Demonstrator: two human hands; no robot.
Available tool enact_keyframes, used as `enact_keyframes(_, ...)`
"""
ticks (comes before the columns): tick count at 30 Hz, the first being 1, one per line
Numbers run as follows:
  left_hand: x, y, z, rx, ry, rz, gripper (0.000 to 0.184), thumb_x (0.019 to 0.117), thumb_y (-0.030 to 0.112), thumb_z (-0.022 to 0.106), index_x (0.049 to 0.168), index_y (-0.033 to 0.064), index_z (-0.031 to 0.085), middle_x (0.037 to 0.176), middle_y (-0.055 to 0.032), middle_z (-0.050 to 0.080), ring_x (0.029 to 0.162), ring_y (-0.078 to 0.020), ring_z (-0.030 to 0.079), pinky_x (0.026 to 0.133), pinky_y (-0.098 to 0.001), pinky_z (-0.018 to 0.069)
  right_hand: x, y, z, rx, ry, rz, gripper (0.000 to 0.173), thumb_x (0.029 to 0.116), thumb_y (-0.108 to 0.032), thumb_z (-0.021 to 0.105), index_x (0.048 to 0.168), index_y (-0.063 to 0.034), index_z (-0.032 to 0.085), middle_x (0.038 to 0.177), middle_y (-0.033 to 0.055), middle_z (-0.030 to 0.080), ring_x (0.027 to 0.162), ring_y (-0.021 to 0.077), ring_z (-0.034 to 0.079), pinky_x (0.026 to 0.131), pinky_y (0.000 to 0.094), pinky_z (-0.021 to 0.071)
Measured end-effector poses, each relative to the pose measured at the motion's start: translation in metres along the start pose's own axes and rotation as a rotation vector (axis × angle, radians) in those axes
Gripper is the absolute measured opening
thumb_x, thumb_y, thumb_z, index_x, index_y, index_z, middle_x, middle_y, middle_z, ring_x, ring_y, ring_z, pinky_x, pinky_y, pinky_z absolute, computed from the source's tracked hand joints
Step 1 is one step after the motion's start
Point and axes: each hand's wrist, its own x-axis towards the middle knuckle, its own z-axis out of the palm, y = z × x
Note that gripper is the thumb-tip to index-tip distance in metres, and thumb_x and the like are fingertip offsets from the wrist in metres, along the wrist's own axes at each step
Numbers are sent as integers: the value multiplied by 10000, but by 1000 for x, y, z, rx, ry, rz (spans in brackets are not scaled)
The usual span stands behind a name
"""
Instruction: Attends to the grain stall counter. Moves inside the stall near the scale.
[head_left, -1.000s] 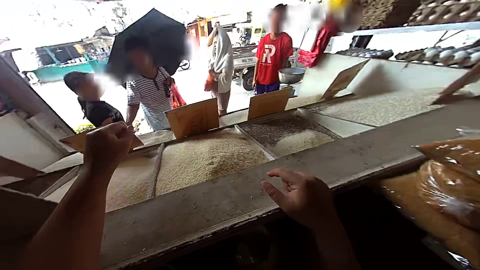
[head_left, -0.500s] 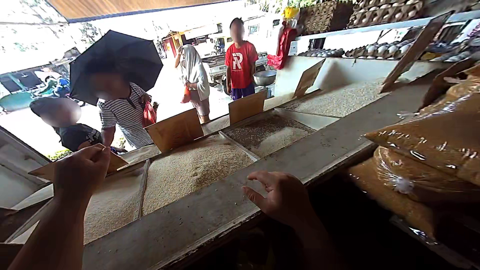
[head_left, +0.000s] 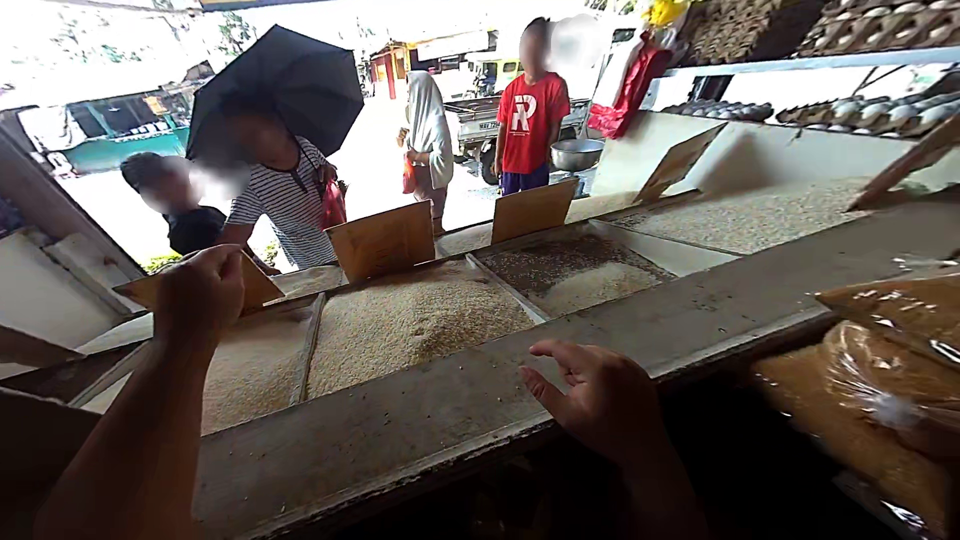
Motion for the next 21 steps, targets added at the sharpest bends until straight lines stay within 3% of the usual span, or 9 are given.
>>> enact_keyframes(2,0,4,0,-7,23,7,316,1082,132,471,1198,-45,705,1231,-305,670,1162,-502,640,975,-709,456,1,1,0,-9,-3,4,565,946,-631,477,953,-161,790,546,-26,531,472,146,474,470,370,411)
enact_keyframes(4,2,8,1,-31,33,-13,280,1042,54,505,1219,-24,706,1406,-297,570,1318,-491,539,1057,-696,413,1,1,-1,-14,-17,16,576,943,-644,472,948,-164,791,542,-23,531,471,155,484,469,378,416)
enact_keyframes(7,0,14,-2,-35,37,-30,264,1009,32,539,1196,-10,720,1522,-309,440,1398,-502,439,1087,-687,387,1,-1,-4,-6,-60,32,599,943,-662,454,933,-166,789,542,-12,535,472,173,501,462,405,421)
enact_keyframes(10,-1,14,-1,-22,49,-48,213,995,43,576,1118,-13,740,1552,-314,391,1433,-504,384,1110,-675,364,-1,-3,-2,-2,-68,37,608,943,-666,440,925,-169,789,536,-13,527,465,172,494,455,401,408)
enact_keyframes(13,1,11,2,-17,69,-63,182,981,47,615,1078,-32,747,1550,-330,379,1420,-506,398,1100,-654,388,2,-2,-2,-10,-43,26,595,938,-659,443,913,-176,790,523,-20,514,450,164,479,442,392,397)
enact_keyframes(21,3,8,4,-29,65,-145,203,963,73,649,1118,-32,729,1594,-333,289,1444,-497,363,1119,-623,389,1,1,-2,18,-62,10,648,947,-680,422,943,-149,794,525,-2,515,439,178,444,434,413,368)
